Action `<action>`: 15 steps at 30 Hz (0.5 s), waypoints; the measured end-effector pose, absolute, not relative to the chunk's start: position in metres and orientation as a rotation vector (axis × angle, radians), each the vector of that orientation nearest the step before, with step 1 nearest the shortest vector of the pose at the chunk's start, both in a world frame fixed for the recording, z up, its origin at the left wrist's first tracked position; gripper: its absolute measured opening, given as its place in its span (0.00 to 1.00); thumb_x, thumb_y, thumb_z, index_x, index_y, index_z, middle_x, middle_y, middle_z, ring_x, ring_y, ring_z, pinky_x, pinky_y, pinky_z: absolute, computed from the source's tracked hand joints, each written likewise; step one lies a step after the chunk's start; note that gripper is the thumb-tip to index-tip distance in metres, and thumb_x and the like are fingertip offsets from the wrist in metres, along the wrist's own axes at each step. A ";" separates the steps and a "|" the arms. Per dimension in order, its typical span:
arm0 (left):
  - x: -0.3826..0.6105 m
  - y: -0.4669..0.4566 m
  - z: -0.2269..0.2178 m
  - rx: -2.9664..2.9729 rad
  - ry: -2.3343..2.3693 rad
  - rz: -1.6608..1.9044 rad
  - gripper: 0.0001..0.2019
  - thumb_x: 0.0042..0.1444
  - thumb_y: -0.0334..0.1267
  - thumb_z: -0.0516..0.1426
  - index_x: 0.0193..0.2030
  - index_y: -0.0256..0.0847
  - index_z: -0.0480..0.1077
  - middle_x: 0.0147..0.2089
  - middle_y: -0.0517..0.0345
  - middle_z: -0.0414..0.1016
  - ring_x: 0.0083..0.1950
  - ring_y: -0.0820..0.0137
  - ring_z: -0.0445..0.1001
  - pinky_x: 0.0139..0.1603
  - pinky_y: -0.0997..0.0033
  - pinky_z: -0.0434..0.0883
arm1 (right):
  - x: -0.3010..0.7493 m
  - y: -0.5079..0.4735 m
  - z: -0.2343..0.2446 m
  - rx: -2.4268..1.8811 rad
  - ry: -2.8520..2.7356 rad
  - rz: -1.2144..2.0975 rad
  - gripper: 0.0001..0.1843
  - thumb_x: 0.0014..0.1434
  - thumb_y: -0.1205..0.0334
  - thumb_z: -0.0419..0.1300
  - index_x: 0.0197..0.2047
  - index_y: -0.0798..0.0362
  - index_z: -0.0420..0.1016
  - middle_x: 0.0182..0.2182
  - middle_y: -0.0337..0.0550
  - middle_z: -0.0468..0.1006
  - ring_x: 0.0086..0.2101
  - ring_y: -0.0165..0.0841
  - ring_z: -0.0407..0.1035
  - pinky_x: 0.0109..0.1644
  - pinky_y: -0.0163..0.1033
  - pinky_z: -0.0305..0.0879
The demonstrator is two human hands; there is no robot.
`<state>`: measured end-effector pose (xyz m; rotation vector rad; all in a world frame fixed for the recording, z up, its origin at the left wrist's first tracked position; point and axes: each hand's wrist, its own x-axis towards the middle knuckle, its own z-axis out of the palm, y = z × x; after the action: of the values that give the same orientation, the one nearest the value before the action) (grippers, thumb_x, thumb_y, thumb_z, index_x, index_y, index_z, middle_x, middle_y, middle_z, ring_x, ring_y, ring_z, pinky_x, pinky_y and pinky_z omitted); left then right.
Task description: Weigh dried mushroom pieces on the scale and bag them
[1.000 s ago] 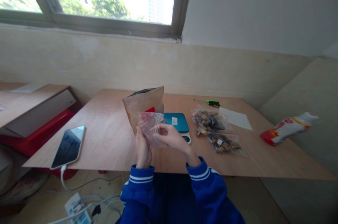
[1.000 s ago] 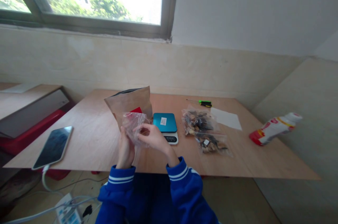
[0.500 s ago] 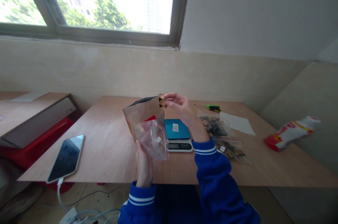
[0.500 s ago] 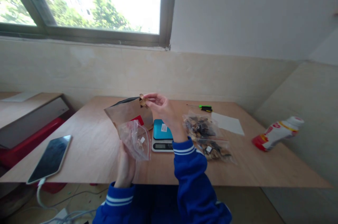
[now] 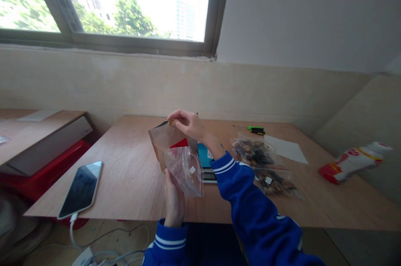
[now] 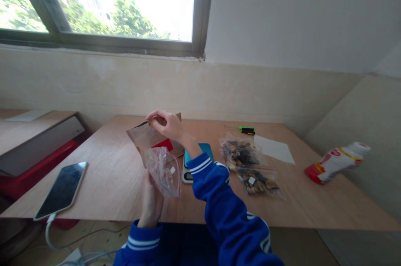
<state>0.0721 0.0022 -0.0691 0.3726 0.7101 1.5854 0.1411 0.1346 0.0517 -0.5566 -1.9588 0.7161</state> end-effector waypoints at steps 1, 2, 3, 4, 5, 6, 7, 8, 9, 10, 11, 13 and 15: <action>0.072 0.002 -0.069 0.371 0.706 1.587 0.27 0.59 0.58 0.50 0.52 0.39 0.75 0.47 0.45 0.80 0.43 0.59 0.79 0.42 0.62 0.75 | 0.142 0.134 0.052 -0.582 -1.981 0.668 0.12 0.57 0.69 0.52 0.40 0.57 0.75 0.34 0.42 0.78 0.36 0.29 0.71 0.41 0.34 0.66; 0.072 0.003 -0.069 0.366 0.705 1.590 0.27 0.59 0.57 0.50 0.52 0.39 0.75 0.47 0.45 0.80 0.43 0.59 0.79 0.42 0.62 0.75 | 0.142 0.133 0.052 -0.613 -2.004 0.624 0.12 0.57 0.69 0.52 0.41 0.57 0.75 0.33 0.41 0.77 0.34 0.28 0.70 0.39 0.34 0.65; 0.072 0.003 -0.069 0.359 0.704 1.589 0.27 0.59 0.57 0.50 0.52 0.39 0.75 0.47 0.45 0.80 0.42 0.59 0.79 0.41 0.62 0.75 | 0.143 0.133 0.054 -0.647 -2.026 0.587 0.12 0.58 0.68 0.51 0.42 0.56 0.75 0.31 0.39 0.76 0.32 0.28 0.69 0.37 0.33 0.64; 0.071 0.003 -0.069 0.350 0.700 1.583 0.27 0.60 0.57 0.50 0.52 0.39 0.74 0.47 0.45 0.80 0.42 0.60 0.79 0.41 0.62 0.75 | 0.144 0.132 0.055 -0.680 -2.047 0.561 0.13 0.59 0.68 0.51 0.42 0.56 0.75 0.29 0.38 0.75 0.30 0.27 0.67 0.35 0.33 0.63; 0.071 0.003 -0.069 0.340 0.694 1.576 0.27 0.60 0.57 0.49 0.52 0.39 0.74 0.48 0.45 0.79 0.42 0.60 0.79 0.40 0.62 0.75 | 0.144 0.132 0.057 -0.704 -2.065 0.545 0.13 0.59 0.68 0.51 0.43 0.56 0.75 0.28 0.37 0.74 0.28 0.27 0.66 0.34 0.32 0.62; 0.071 0.003 -0.069 0.333 0.686 1.571 0.27 0.60 0.57 0.49 0.52 0.40 0.74 0.48 0.45 0.79 0.42 0.60 0.79 0.40 0.63 0.75 | 0.144 0.132 0.059 -0.716 -2.077 0.537 0.12 0.59 0.68 0.52 0.43 0.55 0.75 0.27 0.37 0.74 0.28 0.27 0.66 0.34 0.32 0.61; 0.072 0.003 -0.068 0.331 0.679 1.566 0.27 0.60 0.57 0.49 0.52 0.40 0.74 0.49 0.45 0.79 0.42 0.60 0.79 0.39 0.63 0.75 | 0.144 0.132 0.060 -0.718 -2.082 0.542 0.12 0.59 0.69 0.52 0.42 0.55 0.75 0.28 0.37 0.74 0.28 0.27 0.66 0.34 0.33 0.61; 0.072 0.003 -0.068 0.333 0.672 1.563 0.27 0.60 0.57 0.50 0.53 0.40 0.74 0.49 0.45 0.79 0.42 0.60 0.79 0.39 0.63 0.76 | 0.143 0.132 0.062 -0.714 -2.075 0.560 0.12 0.59 0.69 0.52 0.42 0.56 0.75 0.30 0.38 0.75 0.30 0.28 0.67 0.35 0.33 0.62; 0.072 0.003 -0.068 0.337 0.666 1.564 0.27 0.60 0.57 0.50 0.53 0.40 0.74 0.49 0.45 0.79 0.42 0.60 0.79 0.39 0.63 0.76 | 0.143 0.132 0.063 -0.710 -2.057 0.586 0.11 0.59 0.69 0.52 0.42 0.56 0.74 0.32 0.39 0.76 0.31 0.28 0.68 0.36 0.33 0.63; 0.072 0.003 -0.068 0.342 0.660 1.566 0.27 0.59 0.58 0.50 0.53 0.40 0.74 0.49 0.45 0.79 0.42 0.60 0.79 0.39 0.63 0.76 | 0.143 0.132 0.064 -0.709 -2.025 0.616 0.11 0.59 0.69 0.53 0.42 0.56 0.74 0.34 0.40 0.77 0.32 0.28 0.69 0.37 0.33 0.64; 0.072 0.003 -0.068 0.347 0.653 1.568 0.27 0.59 0.58 0.50 0.53 0.40 0.74 0.50 0.45 0.79 0.43 0.59 0.79 0.40 0.63 0.76 | 0.143 0.133 0.065 -0.707 -1.985 0.641 0.11 0.60 0.69 0.53 0.42 0.55 0.74 0.36 0.41 0.78 0.33 0.28 0.70 0.37 0.33 0.64; 0.072 0.003 -0.068 0.349 0.643 1.574 0.27 0.59 0.58 0.49 0.52 0.40 0.75 0.50 0.45 0.79 0.45 0.59 0.78 0.43 0.62 0.75 | 0.143 0.135 0.066 -0.694 -1.906 0.652 0.10 0.61 0.66 0.53 0.44 0.55 0.74 0.39 0.42 0.78 0.34 0.29 0.70 0.39 0.34 0.65; 0.071 0.003 -0.068 0.346 0.651 1.580 0.27 0.60 0.58 0.49 0.52 0.40 0.75 0.50 0.45 0.78 0.48 0.58 0.77 0.46 0.61 0.75 | 0.145 0.137 0.066 -0.691 -1.888 0.591 0.10 0.62 0.66 0.53 0.44 0.54 0.74 0.41 0.43 0.79 0.37 0.30 0.71 0.42 0.36 0.66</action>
<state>0.0710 0.0029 -0.0677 0.3460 0.6512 1.5804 0.1453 0.1368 0.0660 -0.6906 -1.8885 0.5914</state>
